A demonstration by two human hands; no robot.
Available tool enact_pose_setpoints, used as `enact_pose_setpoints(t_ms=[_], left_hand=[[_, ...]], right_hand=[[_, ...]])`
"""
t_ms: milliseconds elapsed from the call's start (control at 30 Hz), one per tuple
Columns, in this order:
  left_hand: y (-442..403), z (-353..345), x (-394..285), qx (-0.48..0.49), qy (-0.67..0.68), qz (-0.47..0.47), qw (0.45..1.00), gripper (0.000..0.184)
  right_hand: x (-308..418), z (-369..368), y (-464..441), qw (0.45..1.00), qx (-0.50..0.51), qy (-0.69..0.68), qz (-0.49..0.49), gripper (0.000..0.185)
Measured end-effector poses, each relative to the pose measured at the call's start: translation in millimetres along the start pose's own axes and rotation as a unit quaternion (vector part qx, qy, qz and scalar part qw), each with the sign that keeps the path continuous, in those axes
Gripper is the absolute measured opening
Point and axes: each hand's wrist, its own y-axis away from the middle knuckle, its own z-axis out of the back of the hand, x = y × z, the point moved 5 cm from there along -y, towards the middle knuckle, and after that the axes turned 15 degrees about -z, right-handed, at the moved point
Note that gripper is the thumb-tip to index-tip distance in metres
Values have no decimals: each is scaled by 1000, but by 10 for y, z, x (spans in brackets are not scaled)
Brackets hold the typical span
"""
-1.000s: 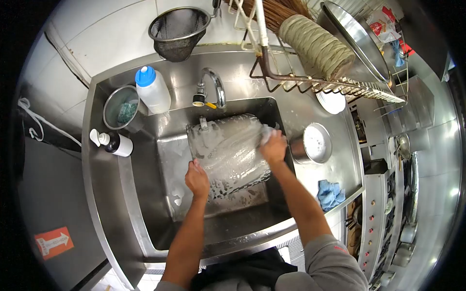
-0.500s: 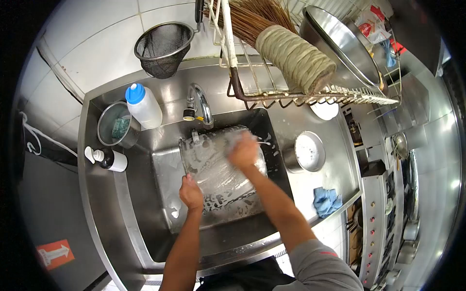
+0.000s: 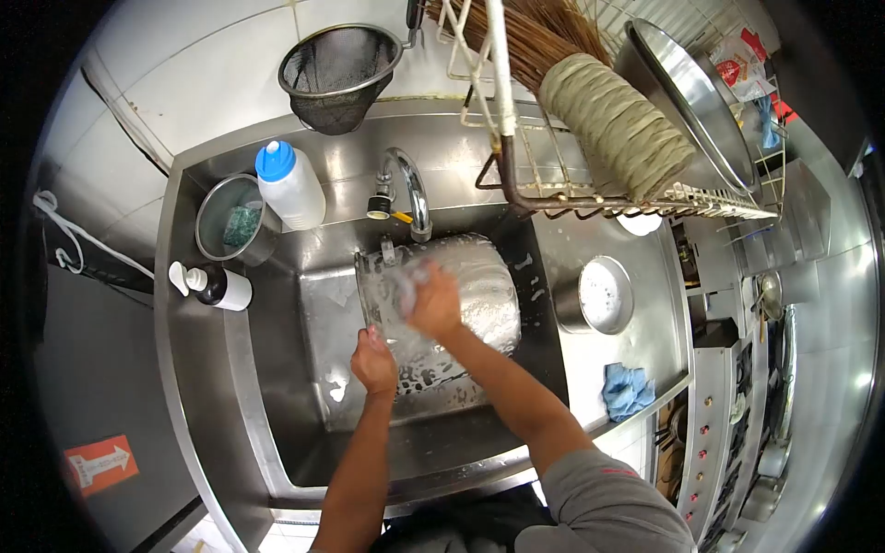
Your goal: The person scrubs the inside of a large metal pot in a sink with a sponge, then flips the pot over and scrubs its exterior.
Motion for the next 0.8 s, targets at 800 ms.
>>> enact_pose_setpoints(t_ms=[800], left_hand=[[105,-71,84,-8,133,23,991,28]], right_hand=[[-4,99,381,1000,-22,1,16,34]])
